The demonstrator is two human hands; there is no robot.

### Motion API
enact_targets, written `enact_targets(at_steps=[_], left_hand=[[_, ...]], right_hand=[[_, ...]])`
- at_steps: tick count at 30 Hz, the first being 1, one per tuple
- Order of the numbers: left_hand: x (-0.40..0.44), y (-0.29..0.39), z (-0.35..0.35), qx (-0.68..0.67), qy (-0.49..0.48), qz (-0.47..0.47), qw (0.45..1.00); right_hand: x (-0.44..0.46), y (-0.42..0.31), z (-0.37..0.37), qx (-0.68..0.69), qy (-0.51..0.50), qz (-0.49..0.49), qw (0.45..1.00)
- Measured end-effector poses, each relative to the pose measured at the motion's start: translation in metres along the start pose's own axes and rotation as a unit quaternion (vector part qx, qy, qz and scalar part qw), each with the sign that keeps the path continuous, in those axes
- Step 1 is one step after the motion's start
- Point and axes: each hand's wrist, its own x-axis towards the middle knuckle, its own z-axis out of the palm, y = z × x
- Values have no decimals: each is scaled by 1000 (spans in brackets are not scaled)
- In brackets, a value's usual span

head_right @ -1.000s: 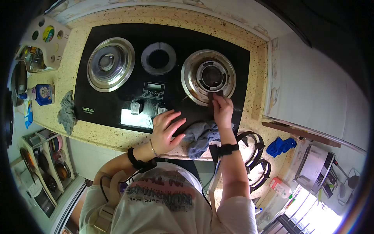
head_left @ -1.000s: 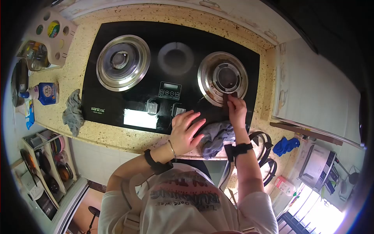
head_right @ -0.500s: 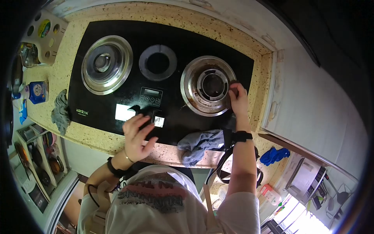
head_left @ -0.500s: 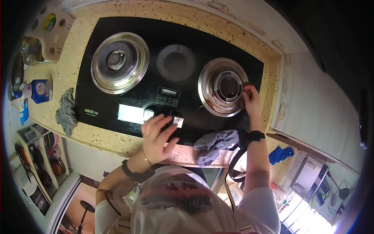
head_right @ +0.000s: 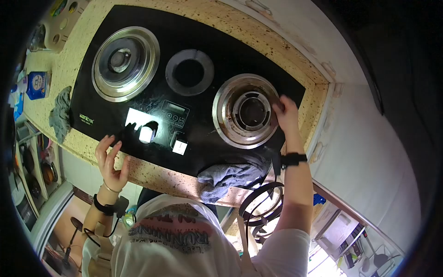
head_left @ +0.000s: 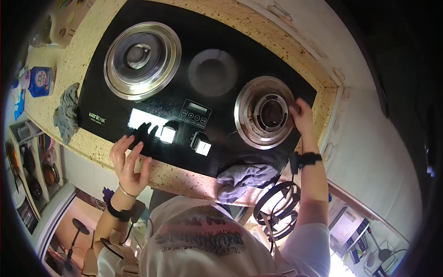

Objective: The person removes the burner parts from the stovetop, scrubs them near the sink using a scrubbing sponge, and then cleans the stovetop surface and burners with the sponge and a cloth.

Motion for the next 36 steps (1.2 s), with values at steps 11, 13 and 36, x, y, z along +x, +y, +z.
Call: enact_targets(at_steps=[11,13,36], left_hand=[[-45,-22,19,38,55,-80,995],[-40,-12,26,18,45,-71,996],[-17,-9,39,-6,100,-76,992]], right_hand=[[29,-7,-5,22,-36,-22,999],[70,-55,0,14,-64,-143,988],[85,-49,-3,-57,-136,-118,982]])
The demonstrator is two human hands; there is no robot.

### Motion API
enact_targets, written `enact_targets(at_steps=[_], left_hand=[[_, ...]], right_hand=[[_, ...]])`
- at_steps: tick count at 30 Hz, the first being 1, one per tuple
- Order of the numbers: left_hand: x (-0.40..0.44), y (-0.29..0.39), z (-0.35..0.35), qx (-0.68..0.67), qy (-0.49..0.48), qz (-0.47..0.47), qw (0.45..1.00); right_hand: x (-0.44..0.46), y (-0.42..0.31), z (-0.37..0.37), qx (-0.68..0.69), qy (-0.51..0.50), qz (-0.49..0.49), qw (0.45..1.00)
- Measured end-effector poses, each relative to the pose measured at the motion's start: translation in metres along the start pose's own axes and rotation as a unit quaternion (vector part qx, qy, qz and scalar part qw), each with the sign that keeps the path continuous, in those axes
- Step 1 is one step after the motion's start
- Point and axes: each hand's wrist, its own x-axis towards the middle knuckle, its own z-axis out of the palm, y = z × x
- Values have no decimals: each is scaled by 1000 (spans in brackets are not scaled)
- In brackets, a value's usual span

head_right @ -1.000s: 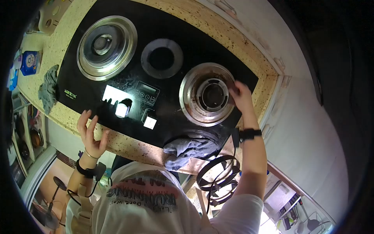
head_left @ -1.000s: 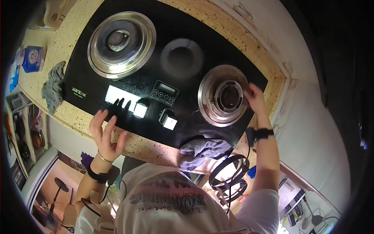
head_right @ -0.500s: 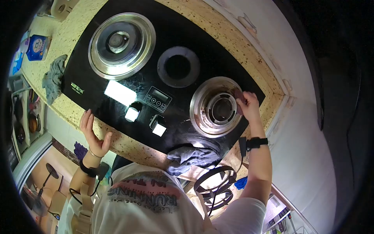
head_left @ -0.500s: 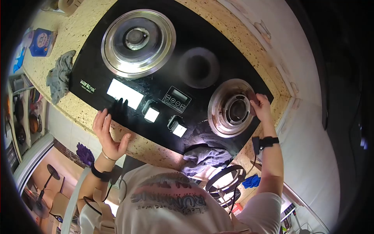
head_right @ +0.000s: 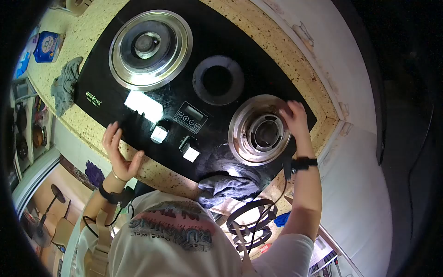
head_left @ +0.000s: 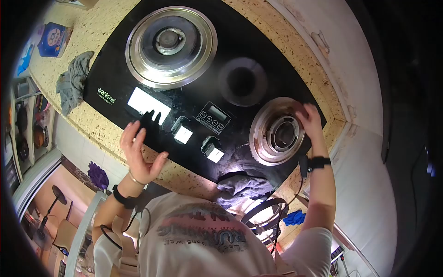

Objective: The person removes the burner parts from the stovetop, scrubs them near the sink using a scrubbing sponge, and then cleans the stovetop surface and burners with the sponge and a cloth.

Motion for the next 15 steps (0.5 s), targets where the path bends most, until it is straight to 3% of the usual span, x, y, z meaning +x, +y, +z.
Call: enact_targets(at_steps=[5,7,10,15], left_hand=[[18,17,4,-26,-13,52,998],[15,7,-3,-11,10,23,1000],[12,2,-3,11,24,-4,1000],[27,32,17,-48,-5,57,997]], right_hand=[[-19,17,1,14,-3,-14,1000],[-63,47,3,29,-12,30,999],[-55,36,11,1,61,6,998],[-21,11,-1,-8,-7,-19,1000]])
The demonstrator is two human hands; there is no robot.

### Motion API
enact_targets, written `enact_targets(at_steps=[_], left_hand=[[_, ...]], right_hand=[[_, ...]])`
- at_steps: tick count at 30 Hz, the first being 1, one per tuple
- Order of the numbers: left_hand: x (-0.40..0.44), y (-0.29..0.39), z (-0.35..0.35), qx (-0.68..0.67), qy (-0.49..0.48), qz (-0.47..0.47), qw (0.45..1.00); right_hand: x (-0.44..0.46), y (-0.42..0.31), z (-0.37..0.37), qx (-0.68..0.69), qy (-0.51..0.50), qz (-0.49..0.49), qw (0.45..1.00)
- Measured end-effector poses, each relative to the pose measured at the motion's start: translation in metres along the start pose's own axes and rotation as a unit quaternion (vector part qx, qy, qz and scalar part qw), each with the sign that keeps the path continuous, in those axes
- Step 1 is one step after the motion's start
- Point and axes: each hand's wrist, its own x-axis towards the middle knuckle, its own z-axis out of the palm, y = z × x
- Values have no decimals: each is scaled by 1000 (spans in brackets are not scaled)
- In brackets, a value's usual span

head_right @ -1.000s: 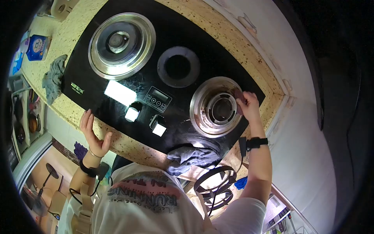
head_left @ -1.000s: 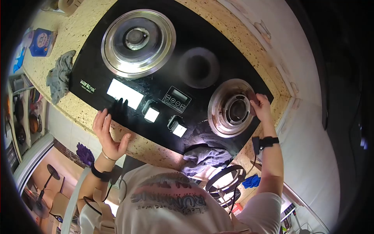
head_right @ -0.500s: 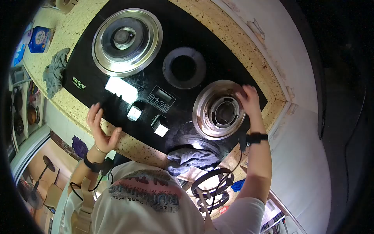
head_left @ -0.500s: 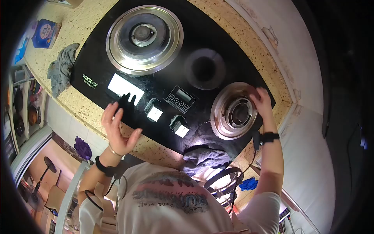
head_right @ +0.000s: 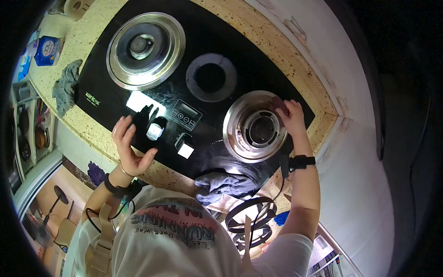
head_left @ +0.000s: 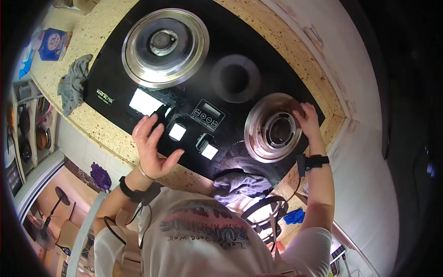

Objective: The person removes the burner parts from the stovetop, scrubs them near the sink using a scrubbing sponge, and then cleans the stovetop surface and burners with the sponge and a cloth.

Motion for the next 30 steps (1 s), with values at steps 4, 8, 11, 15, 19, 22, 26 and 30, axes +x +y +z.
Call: enact_targets(at_steps=[4,8,11,15,19,22,26,30], left_hand=[[-5,-12,-11,22,23,-14,999],[-15,-16,-14,50,26,-45,997],[1,3,-1,12,17,-4,1000],[17,9,6,-12,26,34,999],[21,7,1,-9,29,33,999],[21,10,2,-18,21,35,999],[19,15,6,-30,10,33,999],[23,18,7,-32,0,36,999]], right_hand=[[-54,27,10,86,18,39,995],[-1,10,12,-30,72,-67,995],[41,-16,11,3,-6,37,999],[7,15,1,86,188,154,966],[-45,47,-28,360,205,192,890],[-74,42,-39,269,47,193,942],[-78,6,-7,139,13,159,977],[-64,-12,6,57,52,135,988]])
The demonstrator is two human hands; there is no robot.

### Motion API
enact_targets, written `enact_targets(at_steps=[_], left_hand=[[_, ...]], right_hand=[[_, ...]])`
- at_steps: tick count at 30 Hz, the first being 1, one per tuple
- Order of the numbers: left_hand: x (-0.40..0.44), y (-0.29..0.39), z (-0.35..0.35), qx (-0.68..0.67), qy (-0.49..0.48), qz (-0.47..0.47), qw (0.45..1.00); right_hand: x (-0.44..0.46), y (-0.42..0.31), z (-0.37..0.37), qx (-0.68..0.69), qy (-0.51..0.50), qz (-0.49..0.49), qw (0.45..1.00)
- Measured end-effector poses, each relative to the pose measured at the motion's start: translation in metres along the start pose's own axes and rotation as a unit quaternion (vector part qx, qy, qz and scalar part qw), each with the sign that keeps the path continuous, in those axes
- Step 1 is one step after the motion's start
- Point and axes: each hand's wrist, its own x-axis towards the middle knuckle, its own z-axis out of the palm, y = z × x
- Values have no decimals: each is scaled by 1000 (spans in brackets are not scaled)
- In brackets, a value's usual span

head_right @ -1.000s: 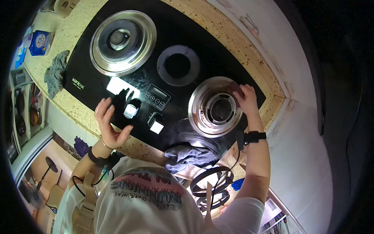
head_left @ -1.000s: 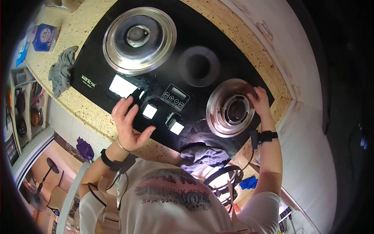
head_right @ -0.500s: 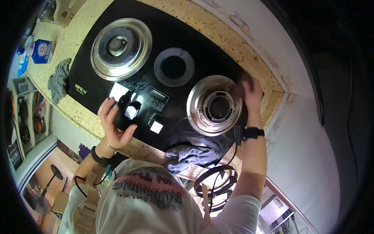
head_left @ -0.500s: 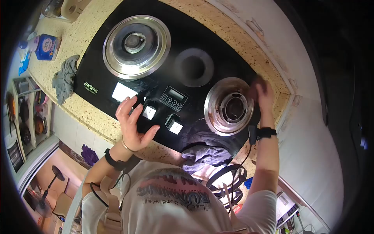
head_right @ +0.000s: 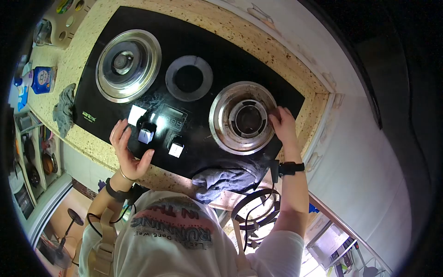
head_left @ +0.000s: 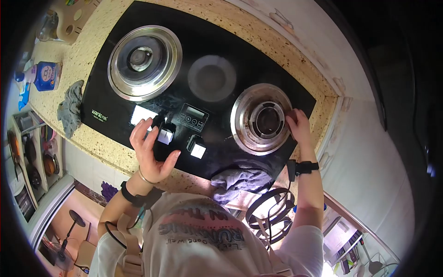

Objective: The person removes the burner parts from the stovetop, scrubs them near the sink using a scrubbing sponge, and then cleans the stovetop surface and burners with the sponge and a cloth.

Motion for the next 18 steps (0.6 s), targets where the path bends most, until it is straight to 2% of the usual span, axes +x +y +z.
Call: enact_targets(at_steps=[3,6,7,10,13,16,17,18], left_hand=[[1,-1,-2,1,-9,-7,1000],[-6,-7,-5,1,12,-18,1000],[-8,-8,-5,6,13,-26,1000],[-15,-6,2,2,1,-44,999],[-10,4,4,-8,-31,-20,999],[-11,1,-2,-9,-30,-18,999],[-13,-6,-7,-9,-21,-24,999],[-16,-11,-9,-5,-9,-30,1000]], right_hand=[[-15,0,0,140,-66,109,982],[-39,-1,6,119,-24,84,989],[-32,3,11,91,17,18,996],[12,4,20,70,71,-5,995],[39,-26,9,46,28,-29,998],[-1,6,10,51,6,-31,998],[-12,-2,-1,3,-32,-5,999],[-4,1,0,4,-19,-21,1000]])
